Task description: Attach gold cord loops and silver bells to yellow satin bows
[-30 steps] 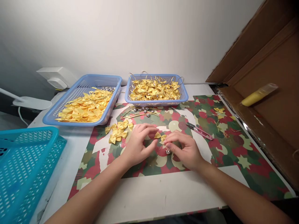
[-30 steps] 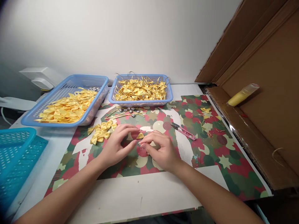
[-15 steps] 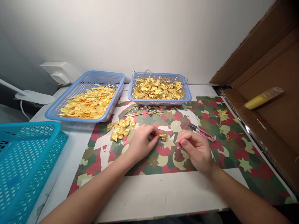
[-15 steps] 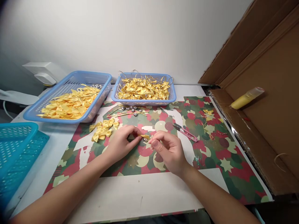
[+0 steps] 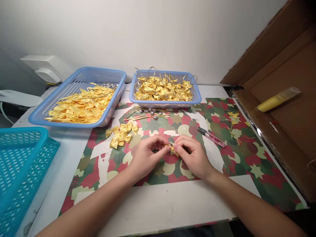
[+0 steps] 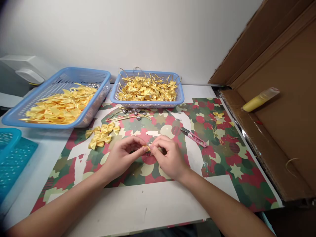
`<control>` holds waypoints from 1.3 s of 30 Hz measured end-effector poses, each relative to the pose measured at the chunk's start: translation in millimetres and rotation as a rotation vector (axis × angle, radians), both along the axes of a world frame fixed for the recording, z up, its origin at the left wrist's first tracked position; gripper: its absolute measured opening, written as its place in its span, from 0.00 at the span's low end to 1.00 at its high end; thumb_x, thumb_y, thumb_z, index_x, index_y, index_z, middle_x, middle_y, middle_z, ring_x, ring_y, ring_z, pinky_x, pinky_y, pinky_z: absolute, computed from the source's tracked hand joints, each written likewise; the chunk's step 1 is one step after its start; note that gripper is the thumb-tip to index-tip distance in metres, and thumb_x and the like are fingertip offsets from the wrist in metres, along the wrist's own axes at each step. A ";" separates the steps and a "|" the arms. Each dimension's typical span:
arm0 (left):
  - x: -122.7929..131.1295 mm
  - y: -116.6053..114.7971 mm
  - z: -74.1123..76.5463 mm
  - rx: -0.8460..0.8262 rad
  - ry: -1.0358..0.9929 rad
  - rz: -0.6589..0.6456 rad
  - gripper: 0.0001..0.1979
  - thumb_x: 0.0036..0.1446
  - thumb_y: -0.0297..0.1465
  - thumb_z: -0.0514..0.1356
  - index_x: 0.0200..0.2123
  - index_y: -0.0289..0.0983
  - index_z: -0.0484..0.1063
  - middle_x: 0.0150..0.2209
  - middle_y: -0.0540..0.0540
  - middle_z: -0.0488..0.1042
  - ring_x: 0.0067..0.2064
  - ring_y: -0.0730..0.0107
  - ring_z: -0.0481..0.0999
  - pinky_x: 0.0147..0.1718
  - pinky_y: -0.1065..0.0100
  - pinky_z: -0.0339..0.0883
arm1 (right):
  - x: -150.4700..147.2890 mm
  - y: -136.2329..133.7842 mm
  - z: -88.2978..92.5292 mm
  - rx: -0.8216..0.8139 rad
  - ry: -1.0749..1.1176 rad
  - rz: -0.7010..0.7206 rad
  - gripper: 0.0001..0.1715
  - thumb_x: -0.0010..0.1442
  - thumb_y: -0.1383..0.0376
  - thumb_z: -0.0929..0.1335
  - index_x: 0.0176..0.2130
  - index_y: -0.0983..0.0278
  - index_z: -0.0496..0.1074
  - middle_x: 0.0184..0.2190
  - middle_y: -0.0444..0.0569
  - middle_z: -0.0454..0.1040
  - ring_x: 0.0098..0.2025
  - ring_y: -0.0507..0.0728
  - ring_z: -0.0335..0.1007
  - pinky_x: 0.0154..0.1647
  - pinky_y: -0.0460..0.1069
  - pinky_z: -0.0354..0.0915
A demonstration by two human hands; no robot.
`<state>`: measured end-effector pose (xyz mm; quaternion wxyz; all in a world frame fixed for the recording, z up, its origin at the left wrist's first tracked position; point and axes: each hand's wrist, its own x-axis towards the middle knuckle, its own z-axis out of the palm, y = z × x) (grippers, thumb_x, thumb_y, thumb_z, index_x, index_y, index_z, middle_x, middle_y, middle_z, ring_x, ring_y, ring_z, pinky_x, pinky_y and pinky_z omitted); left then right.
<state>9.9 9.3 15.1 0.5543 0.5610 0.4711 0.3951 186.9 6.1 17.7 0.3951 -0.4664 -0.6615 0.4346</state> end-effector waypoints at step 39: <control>6.9 -3.5 2.7 -0.074 -0.187 0.161 0.08 0.49 0.27 0.69 0.24 0.35 0.72 0.29 0.48 0.79 0.32 0.70 0.79 0.32 0.70 0.76 | -2.6 -5.4 2.4 -0.119 0.150 0.060 0.17 0.60 0.69 0.64 0.20 0.65 0.61 0.41 0.50 0.64 0.42 0.55 0.65 0.33 0.48 0.62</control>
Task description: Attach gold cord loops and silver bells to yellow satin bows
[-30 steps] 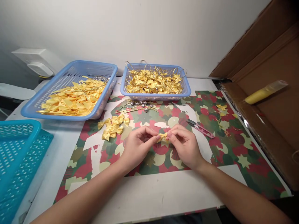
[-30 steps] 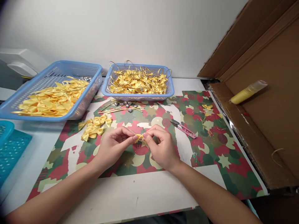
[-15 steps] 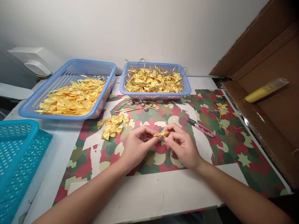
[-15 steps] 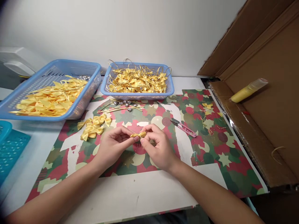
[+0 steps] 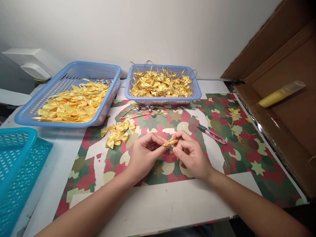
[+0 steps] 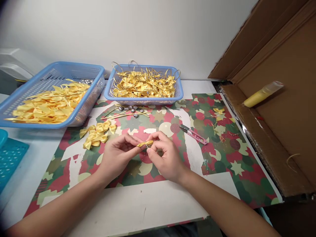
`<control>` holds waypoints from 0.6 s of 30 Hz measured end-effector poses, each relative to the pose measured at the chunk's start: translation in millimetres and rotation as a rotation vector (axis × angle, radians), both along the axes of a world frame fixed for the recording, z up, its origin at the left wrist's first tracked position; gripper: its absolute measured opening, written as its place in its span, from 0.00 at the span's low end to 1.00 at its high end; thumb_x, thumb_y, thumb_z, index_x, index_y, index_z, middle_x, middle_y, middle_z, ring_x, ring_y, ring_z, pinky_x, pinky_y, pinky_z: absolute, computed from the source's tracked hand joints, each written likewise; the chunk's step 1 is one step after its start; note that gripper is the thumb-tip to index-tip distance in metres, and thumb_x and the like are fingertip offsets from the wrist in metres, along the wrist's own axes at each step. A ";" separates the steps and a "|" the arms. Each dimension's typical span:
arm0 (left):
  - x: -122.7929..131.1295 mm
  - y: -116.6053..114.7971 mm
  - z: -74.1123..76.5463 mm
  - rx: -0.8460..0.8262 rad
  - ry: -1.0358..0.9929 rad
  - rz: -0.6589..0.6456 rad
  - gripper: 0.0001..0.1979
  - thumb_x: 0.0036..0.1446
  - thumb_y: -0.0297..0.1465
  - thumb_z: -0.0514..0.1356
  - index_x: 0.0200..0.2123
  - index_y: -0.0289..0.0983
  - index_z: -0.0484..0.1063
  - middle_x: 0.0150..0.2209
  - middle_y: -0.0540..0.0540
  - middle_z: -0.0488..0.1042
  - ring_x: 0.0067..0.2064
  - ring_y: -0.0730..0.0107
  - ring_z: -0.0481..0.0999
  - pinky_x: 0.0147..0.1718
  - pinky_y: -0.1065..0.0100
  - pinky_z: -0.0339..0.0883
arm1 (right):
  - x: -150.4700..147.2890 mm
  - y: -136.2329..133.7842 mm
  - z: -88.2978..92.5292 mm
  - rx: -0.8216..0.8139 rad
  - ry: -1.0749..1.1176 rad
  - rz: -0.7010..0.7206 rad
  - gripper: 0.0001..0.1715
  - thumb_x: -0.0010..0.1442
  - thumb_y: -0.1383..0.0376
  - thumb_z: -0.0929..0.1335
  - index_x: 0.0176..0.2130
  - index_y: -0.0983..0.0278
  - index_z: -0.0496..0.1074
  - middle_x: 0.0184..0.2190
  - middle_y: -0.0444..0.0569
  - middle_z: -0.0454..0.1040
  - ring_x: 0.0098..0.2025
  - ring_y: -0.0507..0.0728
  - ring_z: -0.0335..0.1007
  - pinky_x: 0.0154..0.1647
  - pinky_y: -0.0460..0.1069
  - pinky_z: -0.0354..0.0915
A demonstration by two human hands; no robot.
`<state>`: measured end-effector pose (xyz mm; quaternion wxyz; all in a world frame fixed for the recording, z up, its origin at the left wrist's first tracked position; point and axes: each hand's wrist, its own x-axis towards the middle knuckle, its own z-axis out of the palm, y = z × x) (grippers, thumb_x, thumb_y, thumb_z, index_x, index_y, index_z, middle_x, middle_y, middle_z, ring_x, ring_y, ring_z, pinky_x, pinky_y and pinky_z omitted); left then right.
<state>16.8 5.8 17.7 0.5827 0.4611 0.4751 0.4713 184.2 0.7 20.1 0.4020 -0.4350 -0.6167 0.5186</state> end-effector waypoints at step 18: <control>0.8 -2.0 -1.4 0.046 0.061 0.027 0.08 0.50 0.27 0.68 0.24 0.35 0.71 0.29 0.47 0.79 0.33 0.69 0.79 0.32 0.69 0.76 | -1.9 -0.9 0.3 0.004 -0.013 -0.024 0.17 0.59 0.70 0.64 0.20 0.65 0.60 0.40 0.50 0.64 0.41 0.55 0.65 0.30 0.47 0.60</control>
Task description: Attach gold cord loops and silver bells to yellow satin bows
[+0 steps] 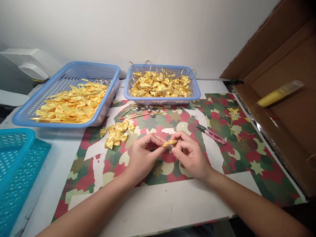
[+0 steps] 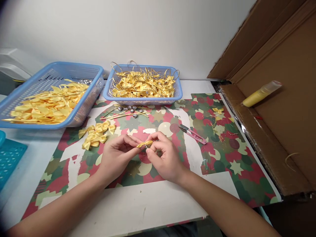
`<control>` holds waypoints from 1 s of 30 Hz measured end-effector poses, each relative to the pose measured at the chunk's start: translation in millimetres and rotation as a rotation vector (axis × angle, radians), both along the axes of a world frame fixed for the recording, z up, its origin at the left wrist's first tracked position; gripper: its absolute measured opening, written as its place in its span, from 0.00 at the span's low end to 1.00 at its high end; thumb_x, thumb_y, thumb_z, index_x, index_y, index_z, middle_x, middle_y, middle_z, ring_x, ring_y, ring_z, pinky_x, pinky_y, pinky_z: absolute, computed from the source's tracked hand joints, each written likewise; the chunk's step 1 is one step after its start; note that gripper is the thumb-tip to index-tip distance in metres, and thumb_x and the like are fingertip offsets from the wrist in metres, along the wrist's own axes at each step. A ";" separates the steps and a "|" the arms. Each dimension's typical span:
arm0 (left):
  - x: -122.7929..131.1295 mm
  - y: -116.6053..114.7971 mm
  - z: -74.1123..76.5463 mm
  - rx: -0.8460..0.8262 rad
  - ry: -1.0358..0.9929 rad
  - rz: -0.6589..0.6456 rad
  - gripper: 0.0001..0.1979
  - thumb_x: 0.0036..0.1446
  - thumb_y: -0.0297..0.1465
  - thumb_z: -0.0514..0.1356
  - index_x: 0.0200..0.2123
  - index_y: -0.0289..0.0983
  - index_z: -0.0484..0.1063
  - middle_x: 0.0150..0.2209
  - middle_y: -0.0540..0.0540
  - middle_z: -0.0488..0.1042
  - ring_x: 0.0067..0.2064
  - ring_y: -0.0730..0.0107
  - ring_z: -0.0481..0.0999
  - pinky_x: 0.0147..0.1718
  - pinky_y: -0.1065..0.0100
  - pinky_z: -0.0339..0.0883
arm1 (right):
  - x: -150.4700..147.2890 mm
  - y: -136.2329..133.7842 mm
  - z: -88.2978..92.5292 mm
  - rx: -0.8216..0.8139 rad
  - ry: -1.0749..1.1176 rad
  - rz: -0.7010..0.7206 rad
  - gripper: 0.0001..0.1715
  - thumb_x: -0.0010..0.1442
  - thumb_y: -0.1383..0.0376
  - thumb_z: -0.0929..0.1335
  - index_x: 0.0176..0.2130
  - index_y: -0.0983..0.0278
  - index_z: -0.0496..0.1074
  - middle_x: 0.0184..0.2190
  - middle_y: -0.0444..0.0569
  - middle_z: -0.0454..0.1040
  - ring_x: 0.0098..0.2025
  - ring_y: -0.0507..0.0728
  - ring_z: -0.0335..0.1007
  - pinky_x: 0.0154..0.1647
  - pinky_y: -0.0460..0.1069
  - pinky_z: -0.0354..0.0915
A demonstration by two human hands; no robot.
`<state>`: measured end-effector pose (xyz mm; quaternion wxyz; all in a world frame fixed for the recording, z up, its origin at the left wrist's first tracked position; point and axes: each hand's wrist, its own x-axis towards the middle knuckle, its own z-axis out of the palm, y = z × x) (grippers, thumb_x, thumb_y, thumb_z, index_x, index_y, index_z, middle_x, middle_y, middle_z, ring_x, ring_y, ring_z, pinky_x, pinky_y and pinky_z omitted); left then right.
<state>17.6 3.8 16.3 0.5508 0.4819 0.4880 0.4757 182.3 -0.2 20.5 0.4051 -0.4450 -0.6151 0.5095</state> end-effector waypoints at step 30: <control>-1.1 -2.0 3.3 0.031 -0.036 0.032 0.09 0.48 0.27 0.67 0.24 0.37 0.68 0.29 0.48 0.78 0.31 0.69 0.78 0.30 0.70 0.75 | 5.0 4.0 -7.9 0.125 0.009 0.000 0.08 0.57 0.63 0.72 0.31 0.60 0.68 0.37 0.48 0.70 0.42 0.56 0.68 0.41 0.51 0.67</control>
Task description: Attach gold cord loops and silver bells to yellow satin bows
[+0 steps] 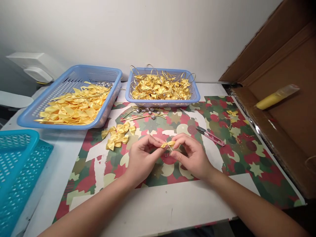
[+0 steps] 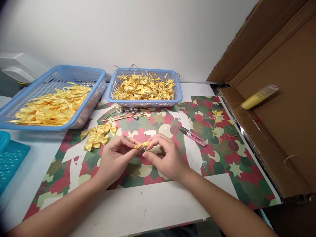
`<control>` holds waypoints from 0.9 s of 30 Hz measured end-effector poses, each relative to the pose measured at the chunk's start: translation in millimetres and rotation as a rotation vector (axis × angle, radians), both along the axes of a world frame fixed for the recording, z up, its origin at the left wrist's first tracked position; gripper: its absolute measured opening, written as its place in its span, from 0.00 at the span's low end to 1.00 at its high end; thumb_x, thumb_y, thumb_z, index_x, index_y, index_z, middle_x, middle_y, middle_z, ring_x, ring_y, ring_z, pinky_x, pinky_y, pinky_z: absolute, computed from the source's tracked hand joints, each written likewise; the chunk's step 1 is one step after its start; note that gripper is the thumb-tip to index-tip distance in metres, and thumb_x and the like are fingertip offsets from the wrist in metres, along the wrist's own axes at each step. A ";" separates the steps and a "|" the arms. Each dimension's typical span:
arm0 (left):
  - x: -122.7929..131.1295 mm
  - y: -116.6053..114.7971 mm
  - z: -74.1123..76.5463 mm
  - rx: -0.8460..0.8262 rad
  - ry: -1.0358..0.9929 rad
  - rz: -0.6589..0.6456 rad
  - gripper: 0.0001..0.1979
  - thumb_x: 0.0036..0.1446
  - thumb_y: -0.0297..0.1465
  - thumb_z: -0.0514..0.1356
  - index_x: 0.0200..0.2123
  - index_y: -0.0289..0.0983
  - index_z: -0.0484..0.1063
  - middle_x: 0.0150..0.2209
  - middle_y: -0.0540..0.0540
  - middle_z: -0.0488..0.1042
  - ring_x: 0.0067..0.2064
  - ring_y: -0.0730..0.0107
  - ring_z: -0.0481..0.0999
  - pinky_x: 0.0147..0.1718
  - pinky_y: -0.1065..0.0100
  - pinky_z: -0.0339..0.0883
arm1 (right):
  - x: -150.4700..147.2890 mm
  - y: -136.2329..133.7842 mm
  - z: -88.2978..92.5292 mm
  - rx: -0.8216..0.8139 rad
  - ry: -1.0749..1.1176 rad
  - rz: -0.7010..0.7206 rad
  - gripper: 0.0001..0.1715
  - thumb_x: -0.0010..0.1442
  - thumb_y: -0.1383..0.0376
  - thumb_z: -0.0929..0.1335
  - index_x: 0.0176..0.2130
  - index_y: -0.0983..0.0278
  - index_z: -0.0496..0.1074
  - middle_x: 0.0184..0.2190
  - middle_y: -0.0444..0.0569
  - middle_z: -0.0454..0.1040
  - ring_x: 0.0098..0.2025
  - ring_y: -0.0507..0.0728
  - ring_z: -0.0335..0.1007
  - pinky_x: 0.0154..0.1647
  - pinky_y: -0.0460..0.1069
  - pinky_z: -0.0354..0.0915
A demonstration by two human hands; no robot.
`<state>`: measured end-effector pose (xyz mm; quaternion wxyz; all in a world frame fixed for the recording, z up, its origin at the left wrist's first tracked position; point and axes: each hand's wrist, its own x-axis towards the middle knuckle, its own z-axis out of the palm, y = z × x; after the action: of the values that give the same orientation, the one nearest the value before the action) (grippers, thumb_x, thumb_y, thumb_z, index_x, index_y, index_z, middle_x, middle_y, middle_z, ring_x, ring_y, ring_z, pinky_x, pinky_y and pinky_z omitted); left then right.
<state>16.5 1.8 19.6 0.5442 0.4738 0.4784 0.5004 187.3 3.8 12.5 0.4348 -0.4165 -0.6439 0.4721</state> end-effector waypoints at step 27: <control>-5.5 12.4 -2.7 0.460 0.530 -0.111 0.05 0.56 0.25 0.59 0.34 0.39 0.75 0.32 0.49 0.80 0.33 0.70 0.78 0.33 0.70 0.71 | 28.9 22.6 41.5 0.087 0.528 -0.316 0.11 0.61 0.57 0.70 0.34 0.58 0.65 0.24 0.39 0.64 0.29 0.50 0.63 0.35 0.47 0.64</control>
<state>11.0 14.2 16.9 0.3068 0.7226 0.4515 0.4242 216.2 26.3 54.1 0.6726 -0.3554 -0.4556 0.4624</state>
